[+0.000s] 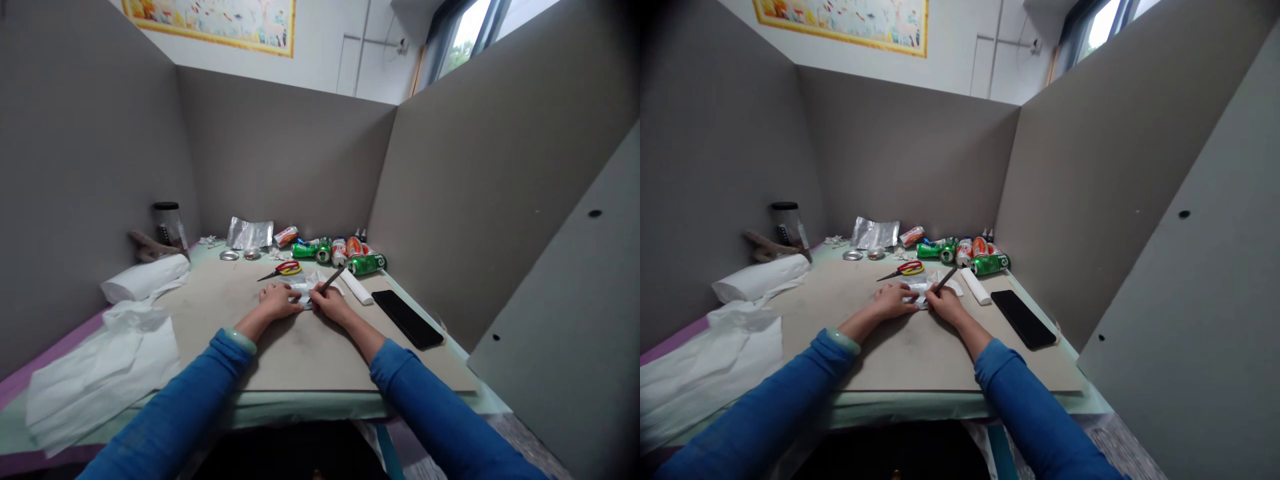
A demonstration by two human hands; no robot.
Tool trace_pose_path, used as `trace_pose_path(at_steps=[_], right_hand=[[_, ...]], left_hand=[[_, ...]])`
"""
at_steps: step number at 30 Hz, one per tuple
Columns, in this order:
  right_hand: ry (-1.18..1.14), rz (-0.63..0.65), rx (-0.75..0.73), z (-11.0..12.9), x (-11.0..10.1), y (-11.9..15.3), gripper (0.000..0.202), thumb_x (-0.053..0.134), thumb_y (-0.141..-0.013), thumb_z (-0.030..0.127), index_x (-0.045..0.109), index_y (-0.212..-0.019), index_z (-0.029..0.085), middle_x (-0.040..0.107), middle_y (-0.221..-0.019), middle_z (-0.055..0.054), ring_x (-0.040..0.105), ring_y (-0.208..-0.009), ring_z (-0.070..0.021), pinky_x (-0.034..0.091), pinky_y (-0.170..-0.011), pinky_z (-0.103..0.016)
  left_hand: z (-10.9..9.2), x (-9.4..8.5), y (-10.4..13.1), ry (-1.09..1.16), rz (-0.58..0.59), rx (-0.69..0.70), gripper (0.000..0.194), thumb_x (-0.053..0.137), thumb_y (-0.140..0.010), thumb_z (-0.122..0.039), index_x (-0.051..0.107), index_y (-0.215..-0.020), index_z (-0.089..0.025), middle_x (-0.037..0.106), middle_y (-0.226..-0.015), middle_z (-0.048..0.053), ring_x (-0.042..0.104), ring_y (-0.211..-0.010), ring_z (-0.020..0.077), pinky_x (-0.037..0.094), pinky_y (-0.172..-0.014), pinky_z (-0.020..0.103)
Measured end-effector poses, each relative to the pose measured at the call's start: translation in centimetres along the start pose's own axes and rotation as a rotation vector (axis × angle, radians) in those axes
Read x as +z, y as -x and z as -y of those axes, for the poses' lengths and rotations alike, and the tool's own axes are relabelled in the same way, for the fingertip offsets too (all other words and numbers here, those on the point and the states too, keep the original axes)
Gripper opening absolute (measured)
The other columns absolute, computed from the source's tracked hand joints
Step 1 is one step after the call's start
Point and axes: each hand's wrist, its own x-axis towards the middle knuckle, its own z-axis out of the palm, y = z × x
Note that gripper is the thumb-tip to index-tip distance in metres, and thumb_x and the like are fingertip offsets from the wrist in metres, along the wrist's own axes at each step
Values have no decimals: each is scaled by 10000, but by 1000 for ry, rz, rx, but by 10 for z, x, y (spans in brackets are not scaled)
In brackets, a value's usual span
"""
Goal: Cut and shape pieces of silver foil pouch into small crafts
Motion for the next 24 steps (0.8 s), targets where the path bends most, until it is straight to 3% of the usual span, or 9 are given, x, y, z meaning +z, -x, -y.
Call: trace_pose_path(at_steps=[11,15,18,20,24], right_hand=[[-125,-52,24,1,-1,0,224,468,-806,348,541,-698,167,549,-499,16,521,-498,-125,404,-522,-216],[-92,-205,-56,5,-10,-3,259,436,-841,401,554,-798,174,564,-572,7,548,-566,-141,430,-592,-234],[37,-385,-91,0,-24,-5,279,402,-864,386,570,-935,175,625,-756,-32,579,-702,-161,440,-668,-252],[204,-410,-98,-7,-34,-6,263,412,-863,327,585,-1007,192,640,-941,-49,582,-858,-174,427,-767,-267],[598,-236,-18,-19,-47,-5,331,459,-812,181,600,-1107,232,600,-1109,-54,560,-954,-185,391,-769,-260]], left_hand=[[-2,-1,2,0,-2,-6,466,564,-696,-614,618,-1122,-431,494,-1306,-5,396,-1171,346,280,-973,475],[-3,-1,4,-16,-14,2,462,559,-712,-607,612,-1132,-424,501,-1298,2,401,-1163,345,292,-961,470],[-4,-1,5,-17,-24,24,420,555,-727,-599,626,-1102,-424,521,-1268,3,411,-1149,337,309,-946,472],[-3,-1,5,-17,-33,44,394,548,-739,-594,634,-1082,-420,538,-1240,2,422,-1139,332,329,-932,463],[0,-1,6,-29,-66,62,429,559,-751,-561,628,-1122,-357,555,-1211,35,459,-1115,310,361,-921,408]])
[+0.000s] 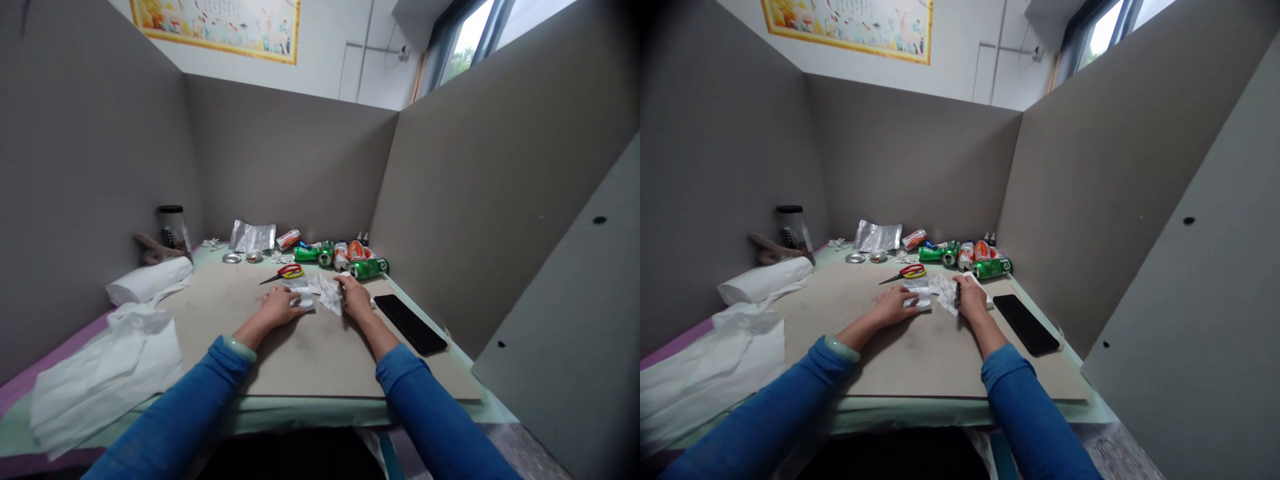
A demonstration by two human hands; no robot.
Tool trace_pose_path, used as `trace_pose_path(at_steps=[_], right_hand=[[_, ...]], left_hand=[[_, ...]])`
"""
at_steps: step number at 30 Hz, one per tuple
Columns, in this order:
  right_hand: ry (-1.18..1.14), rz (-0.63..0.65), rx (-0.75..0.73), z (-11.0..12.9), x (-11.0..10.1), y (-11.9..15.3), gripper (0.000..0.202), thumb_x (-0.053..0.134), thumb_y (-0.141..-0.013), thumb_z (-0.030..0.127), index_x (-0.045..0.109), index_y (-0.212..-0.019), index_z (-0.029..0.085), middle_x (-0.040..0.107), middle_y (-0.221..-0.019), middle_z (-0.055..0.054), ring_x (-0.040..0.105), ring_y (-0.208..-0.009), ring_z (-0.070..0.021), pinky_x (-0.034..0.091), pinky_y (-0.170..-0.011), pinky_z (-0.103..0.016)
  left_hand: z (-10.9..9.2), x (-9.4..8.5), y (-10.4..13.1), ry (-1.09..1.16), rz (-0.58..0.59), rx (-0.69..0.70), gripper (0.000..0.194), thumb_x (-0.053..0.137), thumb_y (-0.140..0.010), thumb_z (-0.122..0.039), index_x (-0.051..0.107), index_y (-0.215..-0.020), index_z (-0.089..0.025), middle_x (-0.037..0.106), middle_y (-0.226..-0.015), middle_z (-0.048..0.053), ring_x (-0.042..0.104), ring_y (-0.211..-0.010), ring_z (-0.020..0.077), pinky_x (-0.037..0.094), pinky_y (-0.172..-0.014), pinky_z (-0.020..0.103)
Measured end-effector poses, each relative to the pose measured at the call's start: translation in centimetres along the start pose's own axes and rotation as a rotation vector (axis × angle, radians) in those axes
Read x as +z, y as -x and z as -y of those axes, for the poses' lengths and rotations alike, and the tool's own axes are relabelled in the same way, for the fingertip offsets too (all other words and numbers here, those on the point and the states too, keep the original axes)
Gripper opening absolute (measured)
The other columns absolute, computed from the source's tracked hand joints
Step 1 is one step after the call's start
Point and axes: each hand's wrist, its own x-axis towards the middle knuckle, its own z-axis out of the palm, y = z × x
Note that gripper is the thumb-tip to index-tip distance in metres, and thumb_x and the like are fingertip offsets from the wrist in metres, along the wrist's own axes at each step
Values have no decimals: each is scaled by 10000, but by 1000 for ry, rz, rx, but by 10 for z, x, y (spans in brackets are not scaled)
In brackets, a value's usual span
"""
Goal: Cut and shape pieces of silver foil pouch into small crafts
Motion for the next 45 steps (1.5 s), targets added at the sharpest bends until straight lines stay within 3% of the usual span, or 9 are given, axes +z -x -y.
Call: trace_pose_path(at_steps=[6,10,12,16,25,28,34,38,45], right_hand=[[331,170,48,0,-6,-1,364,424,-833,141,621,-1113,265,609,-1056,-84,530,-930,-210,347,-694,-281],[373,11,55,13,-11,-8,337,432,-840,160,633,-1103,229,588,-1084,-121,483,-991,-248,336,-752,-317],[326,-33,-15,23,-8,-13,323,430,-862,205,622,-1122,219,588,-1090,-127,473,-1015,-246,328,-800,-321],[281,152,-54,34,7,-18,344,479,-856,365,612,-1123,194,625,-1008,-139,514,-956,-264,349,-771,-334],[-104,-7,-319,40,11,-12,212,495,-814,151,649,-959,172,627,-962,-79,530,-930,-193,378,-840,-297],[-210,59,-477,52,21,-9,246,523,-761,95,667,-942,179,607,-948,-66,537,-883,-173,407,-781,-270],[-162,256,-486,56,42,-5,266,531,-753,89,707,-923,193,602,-898,-53,536,-844,-167,412,-747,-257],[-159,280,-478,54,42,-5,334,507,-754,51,700,-978,207,599,-933,-53,527,-883,-167,407,-788,-262],[-151,289,-563,53,41,-4,359,510,-760,43,689,-1025,205,577,-930,-67,495,-881,-180,396,-790,-286]], left_hand=[[4,0,3,17,-39,41,366,544,-788,-505,660,-1061,-290,594,-1112,66,519,-1053,282,409,-865,353],[7,1,2,39,-45,34,362,591,-754,-494,660,-1015,-253,585,-1108,59,542,-1016,260,423,-822,305],[8,1,1,42,-41,29,376,613,-734,-491,656,-1017,-247,586,-1098,55,545,-1010,256,422,-824,300],[12,-1,1,57,-31,34,395,634,-712,-504,658,-1016,-252,594,-1080,39,541,-1011,248,420,-837,293],[20,3,-6,62,-39,89,469,635,-688,-529,656,-1044,-224,602,-1062,63,537,-1000,279,417,-864,333],[20,5,-6,68,-44,83,480,638,-681,-525,654,-1015,-180,616,-1021,93,544,-973,294,432,-836,353],[27,1,-9,206,-54,168,584,650,-675,-498,622,-1128,-132,639,-1046,115,559,-964,305,426,-844,364],[40,-5,-15,472,37,250,467,411,-853,-485,644,-1073,-146,668,-1017,66,596,-904,228,445,-818,303],[54,-6,-15,408,149,266,613,639,-698,-341,525,-1278,-175,550,-1284,73,503,-1143,282,370,-984,352]])
